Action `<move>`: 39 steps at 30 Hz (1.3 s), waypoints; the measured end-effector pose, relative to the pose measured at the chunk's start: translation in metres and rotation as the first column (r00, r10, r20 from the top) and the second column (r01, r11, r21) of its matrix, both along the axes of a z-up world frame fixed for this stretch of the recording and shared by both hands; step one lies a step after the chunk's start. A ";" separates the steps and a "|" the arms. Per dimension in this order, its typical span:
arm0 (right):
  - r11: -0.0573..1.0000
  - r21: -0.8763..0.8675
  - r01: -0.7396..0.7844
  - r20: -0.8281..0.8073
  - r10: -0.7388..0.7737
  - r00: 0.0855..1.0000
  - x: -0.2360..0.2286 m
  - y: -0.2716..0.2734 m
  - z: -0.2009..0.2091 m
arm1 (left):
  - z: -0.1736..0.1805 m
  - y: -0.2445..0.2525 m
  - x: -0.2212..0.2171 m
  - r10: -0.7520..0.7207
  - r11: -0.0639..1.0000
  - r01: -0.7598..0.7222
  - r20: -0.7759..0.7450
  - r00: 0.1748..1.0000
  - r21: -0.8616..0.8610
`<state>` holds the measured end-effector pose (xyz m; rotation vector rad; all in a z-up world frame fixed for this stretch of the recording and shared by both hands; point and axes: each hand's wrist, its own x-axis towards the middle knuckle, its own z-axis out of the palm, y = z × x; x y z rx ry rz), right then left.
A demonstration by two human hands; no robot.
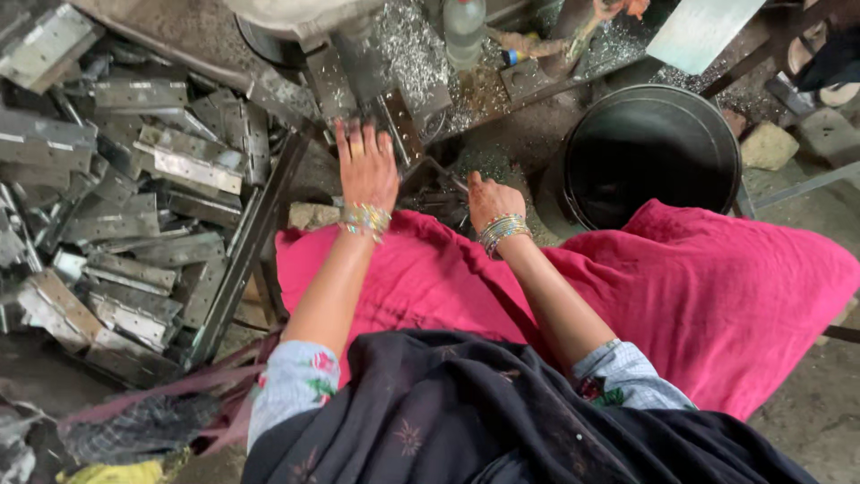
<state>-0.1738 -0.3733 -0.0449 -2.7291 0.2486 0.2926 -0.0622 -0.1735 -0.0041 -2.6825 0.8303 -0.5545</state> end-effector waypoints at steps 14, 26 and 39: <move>1.000 0.015 0.023 0.025 -0.024 0.999 -0.001 -0.006 -0.017 | -0.016 -0.061 0.074 0.348 0.794 -0.462 -0.328 0.878 -0.395; 0.988 -0.142 -0.053 -0.026 0.050 0.998 0.023 0.005 -0.011 | -0.015 -0.024 0.057 0.308 0.897 -0.413 -0.446 0.840 -0.157; 0.996 0.052 0.065 -0.149 -0.057 0.987 -0.001 0.002 -0.058 | -0.014 -0.008 0.046 0.271 0.949 -0.311 -0.370 0.889 -0.053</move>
